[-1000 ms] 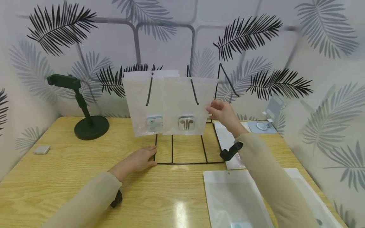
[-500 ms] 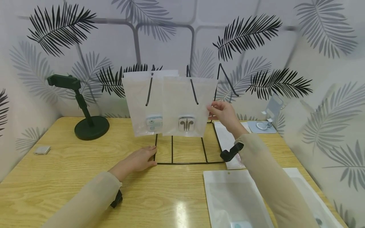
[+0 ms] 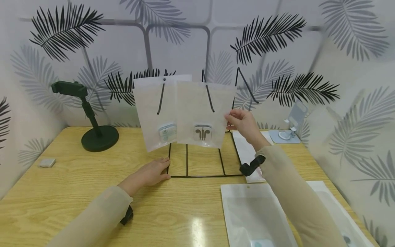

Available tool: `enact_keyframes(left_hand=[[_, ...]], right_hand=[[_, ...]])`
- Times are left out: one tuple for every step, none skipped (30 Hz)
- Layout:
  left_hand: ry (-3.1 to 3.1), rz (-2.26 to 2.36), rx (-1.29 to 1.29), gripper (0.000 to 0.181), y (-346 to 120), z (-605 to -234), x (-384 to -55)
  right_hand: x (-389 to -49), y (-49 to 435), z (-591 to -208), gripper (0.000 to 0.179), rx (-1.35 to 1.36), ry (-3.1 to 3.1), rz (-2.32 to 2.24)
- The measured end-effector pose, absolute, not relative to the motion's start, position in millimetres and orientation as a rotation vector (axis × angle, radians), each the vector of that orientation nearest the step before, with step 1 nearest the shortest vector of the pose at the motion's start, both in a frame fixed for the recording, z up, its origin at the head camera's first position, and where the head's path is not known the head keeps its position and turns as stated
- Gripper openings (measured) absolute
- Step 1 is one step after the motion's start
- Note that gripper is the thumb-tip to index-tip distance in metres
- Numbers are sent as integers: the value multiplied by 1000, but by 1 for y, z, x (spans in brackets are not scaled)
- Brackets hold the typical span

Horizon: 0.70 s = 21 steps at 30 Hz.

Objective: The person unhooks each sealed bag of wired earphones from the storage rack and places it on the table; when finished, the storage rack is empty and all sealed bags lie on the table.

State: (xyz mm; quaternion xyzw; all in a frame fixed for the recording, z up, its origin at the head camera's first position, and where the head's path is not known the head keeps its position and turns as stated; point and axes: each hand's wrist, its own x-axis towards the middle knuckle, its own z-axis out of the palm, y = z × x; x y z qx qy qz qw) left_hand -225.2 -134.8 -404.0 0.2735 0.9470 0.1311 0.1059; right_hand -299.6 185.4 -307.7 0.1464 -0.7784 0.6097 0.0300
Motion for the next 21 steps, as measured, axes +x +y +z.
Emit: enact_keyframes(left_hand=[[2791, 387, 806, 57, -135, -404, -225], [2792, 383, 812, 57, -135, -404, -225], [2793, 383, 816, 57, -135, -404, -225], [2795, 379, 819, 58, -135, -404, -226], [2796, 376, 822, 58, -135, -404, -226], [2797, 372, 824, 58, -135, -404, -226], [2799, 367, 826, 58, -135, -403, -226], [2798, 366, 827, 58, -135, -403, -226], [2797, 367, 824, 58, -135, -403, -227], [2795, 367, 821, 58, -134, -403, -227], [2792, 367, 818, 58, -134, -403, -227], [2790, 368, 817, 58, -134, -403, -227], [2788, 368, 815, 58, -134, -403, -227], [2786, 370, 814, 58, -134, -403, -227], [2786, 370, 813, 58, -134, -403, -227], [2786, 371, 812, 58, -134, -403, -227], [2787, 370, 812, 58, -135, -403, -227], [2788, 371, 812, 58, -135, -403, -227], [2789, 371, 811, 58, -135, -403, -227], [2789, 372, 810, 58, -135, -403, -227], [2789, 371, 808, 58, -135, -403, -227]], right_hand=[[-300, 185, -308, 18, 450, -2398, 1884], [-299, 185, -307, 18, 446, -2398, 1885], [-299, 186, -307, 18, 445, -2399, 1884], [-299, 186, -307, 18, 445, -2401, 1881], [-299, 186, -307, 17, 447, -2400, 1880], [-299, 186, -307, 17, 448, -2400, 1880], [-299, 186, -307, 18, 448, -2400, 1877], [-299, 186, -307, 18, 446, -2400, 1875], [-299, 187, -307, 19, 448, -2399, 1876], [-299, 187, -307, 19, 448, -2399, 1876], [-300, 187, -307, 20, 447, -2399, 1877], [-300, 187, -307, 20, 442, -2399, 1879], [-300, 187, -307, 21, 440, -2398, 1880], [-300, 187, -307, 21, 440, -2395, 1882], [-300, 187, -307, 21, 441, -2395, 1880], [-300, 187, -307, 21, 439, -2394, 1877], [-300, 187, -307, 20, 438, -2393, 1876], [-299, 187, -307, 20, 437, -2393, 1874], [-299, 187, -306, 20, 436, -2392, 1872], [-298, 187, -306, 20, 434, -2391, 1871], [-298, 187, -306, 21, 430, -2391, 1869]])
